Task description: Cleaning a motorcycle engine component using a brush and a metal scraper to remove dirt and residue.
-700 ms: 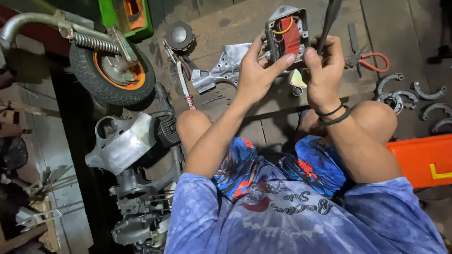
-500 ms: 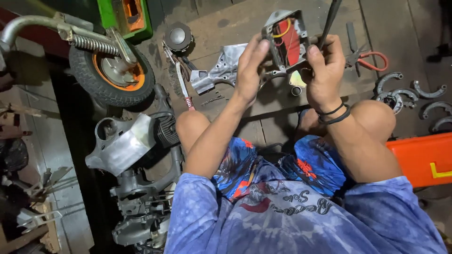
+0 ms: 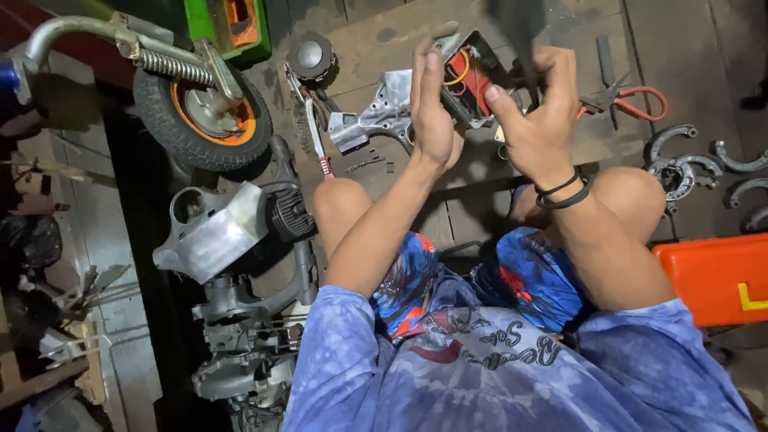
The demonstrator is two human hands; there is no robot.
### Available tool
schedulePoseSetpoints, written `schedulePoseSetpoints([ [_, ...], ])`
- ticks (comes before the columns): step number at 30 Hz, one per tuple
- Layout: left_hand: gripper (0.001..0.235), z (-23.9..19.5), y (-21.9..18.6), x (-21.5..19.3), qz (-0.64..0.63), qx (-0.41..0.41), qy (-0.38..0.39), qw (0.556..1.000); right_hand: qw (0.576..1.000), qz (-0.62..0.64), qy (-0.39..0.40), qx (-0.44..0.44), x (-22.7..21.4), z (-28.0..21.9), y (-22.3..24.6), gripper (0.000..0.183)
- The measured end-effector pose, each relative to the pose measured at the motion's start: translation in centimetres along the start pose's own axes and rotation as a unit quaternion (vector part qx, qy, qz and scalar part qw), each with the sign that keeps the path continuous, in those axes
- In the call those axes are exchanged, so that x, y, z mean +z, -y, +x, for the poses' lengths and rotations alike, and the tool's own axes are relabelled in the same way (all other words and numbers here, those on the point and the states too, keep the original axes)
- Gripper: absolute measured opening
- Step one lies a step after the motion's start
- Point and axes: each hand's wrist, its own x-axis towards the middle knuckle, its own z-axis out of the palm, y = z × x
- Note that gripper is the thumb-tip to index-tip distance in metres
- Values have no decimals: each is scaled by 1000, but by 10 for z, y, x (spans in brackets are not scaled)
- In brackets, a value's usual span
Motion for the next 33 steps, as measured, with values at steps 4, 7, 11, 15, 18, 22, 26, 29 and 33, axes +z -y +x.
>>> schedulePoseSetpoints([
  [4, 36, 0, -3, 2, 133, 54, -6, 990, 1000, 16, -12, 0, -4, -5, -7, 29],
  [7, 31, 3, 0, 7, 38, 40, 12, 998, 999, -33, 27, 27, -10, -6, -13, 30],
  [11, 38, -1, -7, 11, 92, 61, 36, 993, 998, -28, 55, -15, -16, -6, -2, 27],
  [15, 39, -6, -6, 9, 136, 68, 39, 988, 995, -37, 94, -1, -19, -9, 0, 39],
  [18, 39, -4, 5, -8, 119, 85, 50, 988, 995, 23, 94, -11, -22, -6, 5, 28],
  [22, 45, -10, 2, -8, 270, 60, 16, 961, 998, 10, 58, 19, -16, -10, 3, 35],
  [26, 45, -12, -14, 11, 251, 48, -17, 967, 997, 47, 37, 42, -11, -8, 15, 38],
  [29, 56, -12, -22, 22, 299, 25, -69, 951, 996, 70, 26, 45, -9, -6, 21, 38],
  [33, 62, -1, -22, 9, 269, -16, -87, 959, 996, 80, 10, 31, -1, -4, 25, 38],
])
